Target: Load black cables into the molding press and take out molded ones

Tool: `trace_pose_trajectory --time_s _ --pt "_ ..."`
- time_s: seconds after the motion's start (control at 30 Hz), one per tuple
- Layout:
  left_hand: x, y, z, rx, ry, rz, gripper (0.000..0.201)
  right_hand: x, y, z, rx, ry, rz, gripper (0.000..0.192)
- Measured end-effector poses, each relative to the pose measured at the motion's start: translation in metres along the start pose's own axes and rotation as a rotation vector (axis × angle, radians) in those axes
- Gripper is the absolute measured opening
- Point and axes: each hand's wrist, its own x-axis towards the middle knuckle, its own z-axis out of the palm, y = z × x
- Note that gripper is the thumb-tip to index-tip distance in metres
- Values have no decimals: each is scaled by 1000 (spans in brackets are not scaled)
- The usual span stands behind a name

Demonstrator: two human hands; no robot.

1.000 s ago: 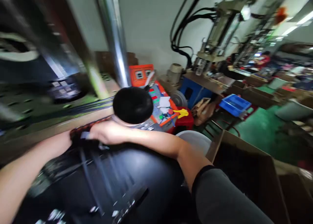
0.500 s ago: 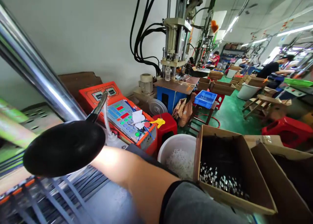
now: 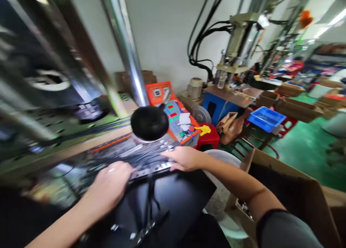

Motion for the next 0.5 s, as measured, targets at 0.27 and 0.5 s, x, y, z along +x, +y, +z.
trace_pose_trajectory --time_s 0.27,0.5 --pt "24 67 -8 -711 -100 -443 47 -16 10 11 447 66 -83 41" --pt "-5 80 -43 -1322 -430 -489 56 45 -7 14 279 127 18 26"
